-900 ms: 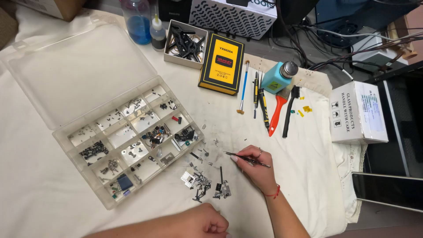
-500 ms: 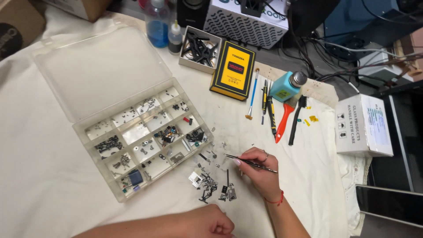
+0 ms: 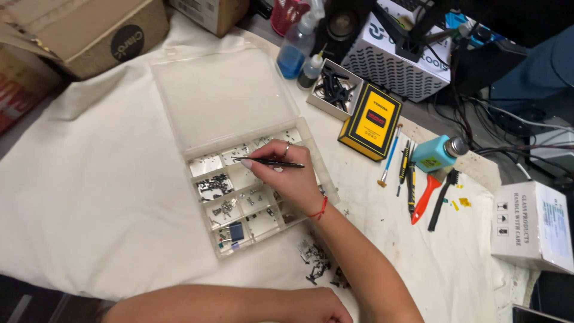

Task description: The person uses tweezers to pick up small electronic components from a pile on the table and places them into compartments of a clear plastic organizer box. The person repeatedly transfers components one at a time, organizing them by type or size into the box's sections.

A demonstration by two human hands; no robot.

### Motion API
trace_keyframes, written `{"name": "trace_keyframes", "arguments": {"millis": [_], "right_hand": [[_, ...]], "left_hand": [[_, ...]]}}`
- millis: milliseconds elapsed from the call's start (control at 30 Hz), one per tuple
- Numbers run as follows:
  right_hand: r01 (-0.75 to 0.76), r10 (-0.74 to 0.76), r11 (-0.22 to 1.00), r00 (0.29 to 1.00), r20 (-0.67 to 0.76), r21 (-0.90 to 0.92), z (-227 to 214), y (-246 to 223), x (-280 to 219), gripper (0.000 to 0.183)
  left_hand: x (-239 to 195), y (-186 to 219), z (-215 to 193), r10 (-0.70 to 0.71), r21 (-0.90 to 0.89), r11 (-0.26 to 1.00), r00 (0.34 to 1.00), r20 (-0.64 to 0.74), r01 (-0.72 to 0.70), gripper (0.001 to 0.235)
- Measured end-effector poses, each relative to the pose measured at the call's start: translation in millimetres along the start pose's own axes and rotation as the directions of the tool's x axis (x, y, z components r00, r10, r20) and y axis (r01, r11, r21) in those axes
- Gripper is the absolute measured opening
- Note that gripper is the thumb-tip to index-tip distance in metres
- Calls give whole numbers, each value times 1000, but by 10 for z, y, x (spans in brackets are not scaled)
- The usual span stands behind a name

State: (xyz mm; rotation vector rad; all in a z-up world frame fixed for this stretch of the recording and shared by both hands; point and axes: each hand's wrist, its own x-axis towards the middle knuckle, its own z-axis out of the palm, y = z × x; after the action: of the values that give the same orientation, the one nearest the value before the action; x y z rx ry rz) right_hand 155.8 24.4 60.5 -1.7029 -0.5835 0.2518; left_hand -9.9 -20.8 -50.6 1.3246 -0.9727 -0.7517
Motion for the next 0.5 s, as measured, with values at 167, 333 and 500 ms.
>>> {"name": "trace_keyframes", "arguments": {"millis": [167,333,500], "right_hand": [[69,-64,996,995,76,-60,282,227,127,8],[54,-48,994,997,65,-94,334,146,122,15],[12,-17,996,998,-54,-84,101,-85,-48,14]], "left_hand": [[62,-229,48,22,19,1000,1000,16,-22,7],[-17,52,-39,41,-7,999,999,-5,-41,13],[-2,-44,1,33,-38,999,999,-8,-34,12]]}}
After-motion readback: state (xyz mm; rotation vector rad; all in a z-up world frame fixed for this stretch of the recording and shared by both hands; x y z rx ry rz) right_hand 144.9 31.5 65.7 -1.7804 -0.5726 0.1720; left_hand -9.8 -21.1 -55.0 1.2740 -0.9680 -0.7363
